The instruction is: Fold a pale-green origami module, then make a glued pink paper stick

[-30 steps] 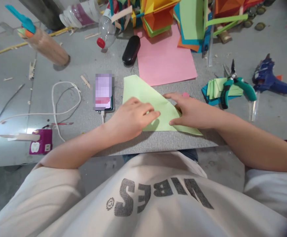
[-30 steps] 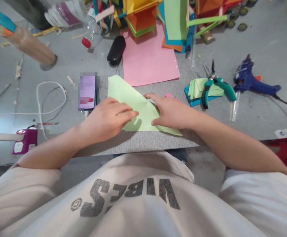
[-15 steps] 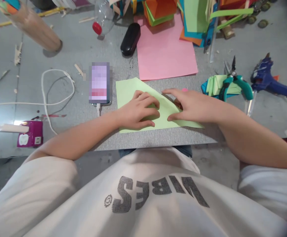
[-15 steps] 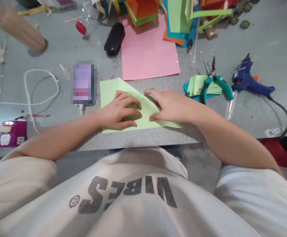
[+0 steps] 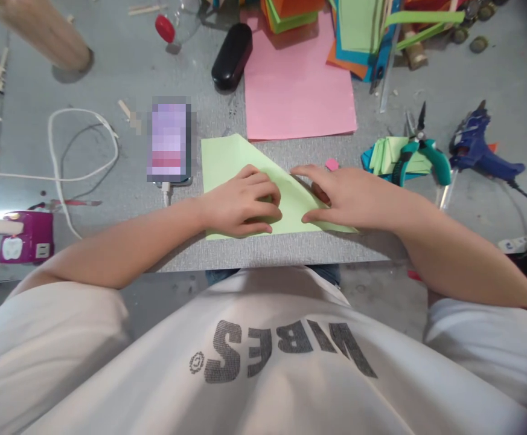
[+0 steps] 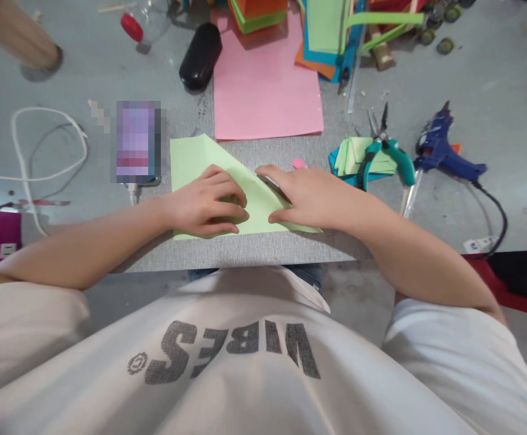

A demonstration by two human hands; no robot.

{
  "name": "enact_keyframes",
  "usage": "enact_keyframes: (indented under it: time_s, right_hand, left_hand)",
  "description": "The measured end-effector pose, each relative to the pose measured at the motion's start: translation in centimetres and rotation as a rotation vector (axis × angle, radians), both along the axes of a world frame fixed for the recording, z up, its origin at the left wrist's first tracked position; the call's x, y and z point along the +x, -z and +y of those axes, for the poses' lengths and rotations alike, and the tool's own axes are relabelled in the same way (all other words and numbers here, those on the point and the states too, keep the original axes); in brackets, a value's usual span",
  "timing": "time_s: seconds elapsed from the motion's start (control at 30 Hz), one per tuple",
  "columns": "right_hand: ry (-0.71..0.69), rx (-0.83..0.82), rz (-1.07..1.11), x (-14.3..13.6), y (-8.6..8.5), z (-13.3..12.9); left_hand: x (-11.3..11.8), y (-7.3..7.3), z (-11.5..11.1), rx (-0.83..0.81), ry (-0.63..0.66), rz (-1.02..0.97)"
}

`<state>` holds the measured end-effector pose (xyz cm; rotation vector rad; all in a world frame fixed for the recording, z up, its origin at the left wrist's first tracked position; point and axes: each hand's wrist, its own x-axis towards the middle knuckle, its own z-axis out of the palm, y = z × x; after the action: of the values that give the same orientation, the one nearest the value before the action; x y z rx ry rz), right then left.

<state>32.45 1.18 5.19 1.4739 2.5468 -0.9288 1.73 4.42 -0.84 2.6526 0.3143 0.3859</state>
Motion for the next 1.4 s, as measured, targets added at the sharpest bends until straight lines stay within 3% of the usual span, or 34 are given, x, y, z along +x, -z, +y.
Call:
enact_keyframes:
  time_s: [0.13, 0.4, 1.1, 1.4]
  right_hand:
    - [-0.051, 0.043, -0.109, 0.7, -0.4, -0.2]
    - [-0.098, 0.040, -0.168, 0.9, -0.9, 0.0]
    - [-0.056, -0.057, -0.236, 2.0, -2.2, 0.2]
    - [-0.065, -0.086, -0.237, 2.8, -1.9, 0.7]
  left_hand:
    - [-0.1, 0.1, -0.1, 0.051, 0.012, -0.053]
    - [-0.1, -0.2, 0.1, 0.061, 0.082, 0.024]
    - [-0.2, -0.3, 0.3, 0.121, 0.104, 0.084]
    - [-0.1, -0.2, 0.4, 0.138, 0.099, 0.098]
